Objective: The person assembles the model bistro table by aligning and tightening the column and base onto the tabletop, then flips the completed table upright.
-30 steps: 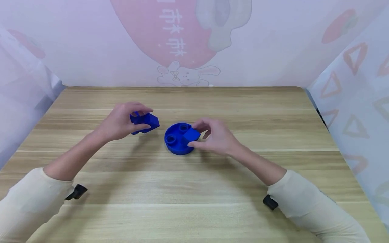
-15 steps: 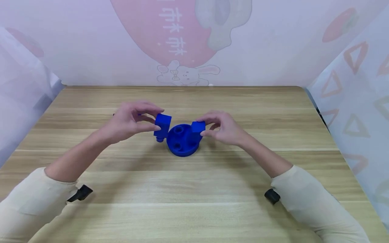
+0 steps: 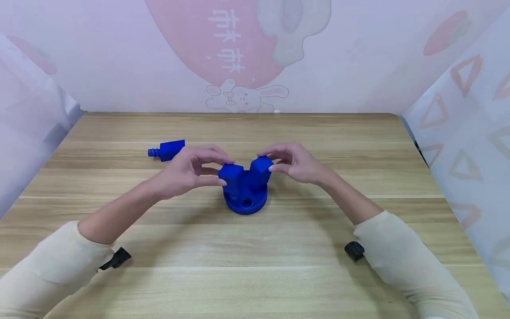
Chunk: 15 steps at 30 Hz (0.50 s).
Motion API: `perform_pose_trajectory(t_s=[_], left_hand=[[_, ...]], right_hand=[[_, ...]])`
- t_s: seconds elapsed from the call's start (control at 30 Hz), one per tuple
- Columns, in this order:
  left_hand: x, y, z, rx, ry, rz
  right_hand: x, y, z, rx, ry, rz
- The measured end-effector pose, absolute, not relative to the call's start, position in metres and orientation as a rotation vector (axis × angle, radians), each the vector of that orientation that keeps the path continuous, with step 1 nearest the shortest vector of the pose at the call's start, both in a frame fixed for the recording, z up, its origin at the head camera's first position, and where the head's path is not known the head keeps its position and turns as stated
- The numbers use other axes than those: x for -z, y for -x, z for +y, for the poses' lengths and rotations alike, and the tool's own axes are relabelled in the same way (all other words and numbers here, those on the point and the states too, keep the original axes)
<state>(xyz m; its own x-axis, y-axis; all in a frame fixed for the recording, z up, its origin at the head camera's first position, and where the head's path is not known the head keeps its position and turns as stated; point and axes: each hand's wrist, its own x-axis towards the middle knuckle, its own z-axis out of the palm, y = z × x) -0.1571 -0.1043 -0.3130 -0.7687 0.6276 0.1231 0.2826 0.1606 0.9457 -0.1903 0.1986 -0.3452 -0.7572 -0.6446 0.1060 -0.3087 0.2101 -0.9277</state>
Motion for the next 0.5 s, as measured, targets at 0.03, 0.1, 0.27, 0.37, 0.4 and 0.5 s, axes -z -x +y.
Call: perform_pose_trajectory(t_s=[0.03, 0.1, 0.27, 0.37, 0.4, 0.5], left_hand=[[0.314, 0.157, -0.102, -1.650, -0.883, 2.130], [0.316, 0.155, -0.099, -1.666, -0.885, 2.110], [0.320, 0.154, -0.090, -1.679, -0.877, 2.061], [0.321, 0.155, -0.087, -1.657, -0.888, 2.063], [0.321, 0.155, -0.086, -1.647, -0.895, 2.067], [0.321, 0.155, -0.085, -1.628, -0.914, 2.069]], right_hand=[[0.345, 0.191, 0.199, 1.564, 0.897, 2.176], [0.345, 0.192, 0.199, 1.567, 0.898, 2.160], [0.344, 0.193, 0.199, 1.553, 0.915, 2.165], [0.345, 0.194, 0.199, 1.544, 0.931, 2.176], [0.345, 0.194, 0.199, 1.545, 0.937, 2.176], [0.346, 0.196, 0.200, 1.561, 0.944, 2.174]])
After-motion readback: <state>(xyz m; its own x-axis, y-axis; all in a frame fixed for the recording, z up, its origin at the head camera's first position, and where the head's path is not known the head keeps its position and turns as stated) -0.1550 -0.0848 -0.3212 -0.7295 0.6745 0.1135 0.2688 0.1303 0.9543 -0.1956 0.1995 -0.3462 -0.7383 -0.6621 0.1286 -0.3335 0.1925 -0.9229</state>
